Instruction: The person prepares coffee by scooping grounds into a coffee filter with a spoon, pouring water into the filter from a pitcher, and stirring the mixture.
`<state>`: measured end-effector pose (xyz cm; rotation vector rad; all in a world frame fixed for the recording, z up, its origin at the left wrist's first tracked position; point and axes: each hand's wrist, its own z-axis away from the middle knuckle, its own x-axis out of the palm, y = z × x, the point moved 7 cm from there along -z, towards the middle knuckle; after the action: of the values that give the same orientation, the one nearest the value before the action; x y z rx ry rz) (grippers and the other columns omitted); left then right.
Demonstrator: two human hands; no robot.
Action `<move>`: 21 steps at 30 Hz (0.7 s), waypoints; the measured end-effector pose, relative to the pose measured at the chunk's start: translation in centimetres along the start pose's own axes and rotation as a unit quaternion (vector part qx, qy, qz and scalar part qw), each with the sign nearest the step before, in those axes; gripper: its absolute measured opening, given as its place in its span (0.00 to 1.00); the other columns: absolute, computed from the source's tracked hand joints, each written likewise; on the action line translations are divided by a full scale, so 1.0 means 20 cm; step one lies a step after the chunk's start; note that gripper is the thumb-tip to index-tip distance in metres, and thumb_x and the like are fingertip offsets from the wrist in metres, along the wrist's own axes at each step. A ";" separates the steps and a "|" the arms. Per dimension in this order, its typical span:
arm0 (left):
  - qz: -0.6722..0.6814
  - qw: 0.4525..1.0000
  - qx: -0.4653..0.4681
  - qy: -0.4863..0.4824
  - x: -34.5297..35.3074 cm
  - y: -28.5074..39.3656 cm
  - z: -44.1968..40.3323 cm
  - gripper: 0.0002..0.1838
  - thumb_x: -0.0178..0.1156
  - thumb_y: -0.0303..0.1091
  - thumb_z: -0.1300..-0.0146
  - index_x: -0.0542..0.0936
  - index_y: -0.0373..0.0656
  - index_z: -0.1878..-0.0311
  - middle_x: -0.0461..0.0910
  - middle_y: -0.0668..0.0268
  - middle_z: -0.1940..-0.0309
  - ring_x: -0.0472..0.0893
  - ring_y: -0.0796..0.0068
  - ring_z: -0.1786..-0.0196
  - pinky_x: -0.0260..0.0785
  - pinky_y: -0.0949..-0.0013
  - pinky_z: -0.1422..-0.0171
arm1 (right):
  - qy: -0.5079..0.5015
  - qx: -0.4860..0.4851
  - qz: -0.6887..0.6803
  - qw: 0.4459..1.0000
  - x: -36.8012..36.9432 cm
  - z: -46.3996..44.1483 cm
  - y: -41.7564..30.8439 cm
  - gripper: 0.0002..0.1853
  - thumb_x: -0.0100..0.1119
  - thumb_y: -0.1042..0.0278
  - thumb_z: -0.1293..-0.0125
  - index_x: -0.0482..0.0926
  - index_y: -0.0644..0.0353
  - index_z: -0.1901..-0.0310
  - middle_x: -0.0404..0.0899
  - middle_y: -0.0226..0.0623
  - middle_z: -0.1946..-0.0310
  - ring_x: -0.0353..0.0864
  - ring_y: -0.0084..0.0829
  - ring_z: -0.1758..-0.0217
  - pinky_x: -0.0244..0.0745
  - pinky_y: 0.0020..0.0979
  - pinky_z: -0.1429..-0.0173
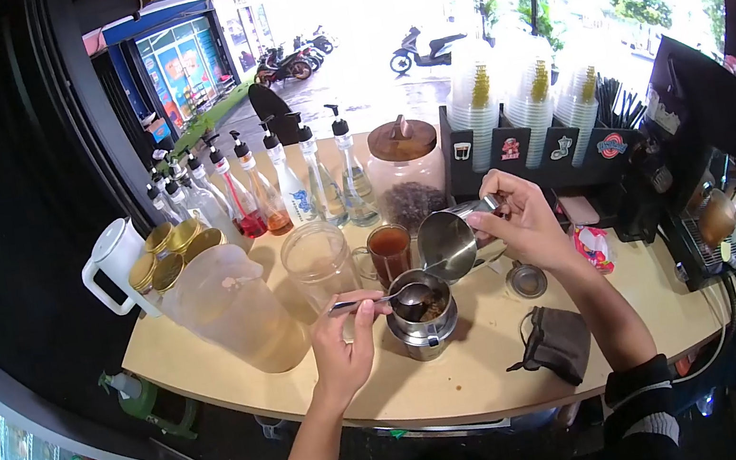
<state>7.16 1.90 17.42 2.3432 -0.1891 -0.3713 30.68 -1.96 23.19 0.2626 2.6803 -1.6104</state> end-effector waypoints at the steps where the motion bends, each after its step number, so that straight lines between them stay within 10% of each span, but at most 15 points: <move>1: -0.001 1.000 0.001 0.001 0.00 0.00 0.00 0.10 0.51 0.28 0.31 0.80 0.32 0.60 0.82 0.59 0.70 0.83 0.72 0.66 0.74 0.72 0.61 | -0.005 0.002 0.005 1.000 0.01 -0.01 -0.01 0.11 0.62 0.78 0.38 0.67 0.59 0.66 0.68 0.24 0.72 0.71 0.10 0.69 0.73 0.17 0.66; 21: -0.013 1.000 0.010 -0.006 0.00 0.00 -0.01 0.10 0.51 0.29 0.30 0.80 0.32 0.60 0.82 0.58 0.69 0.83 0.70 0.65 0.75 0.70 0.60 | -0.023 -0.011 0.102 0.994 0.04 -0.02 -0.01 0.11 0.64 0.73 0.40 0.69 0.61 0.69 0.71 0.22 0.76 0.67 0.10 0.72 0.62 0.18 0.68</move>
<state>7.18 2.07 17.46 2.3644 -0.1699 -0.3980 29.92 -1.52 23.55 0.4749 2.5395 -1.5096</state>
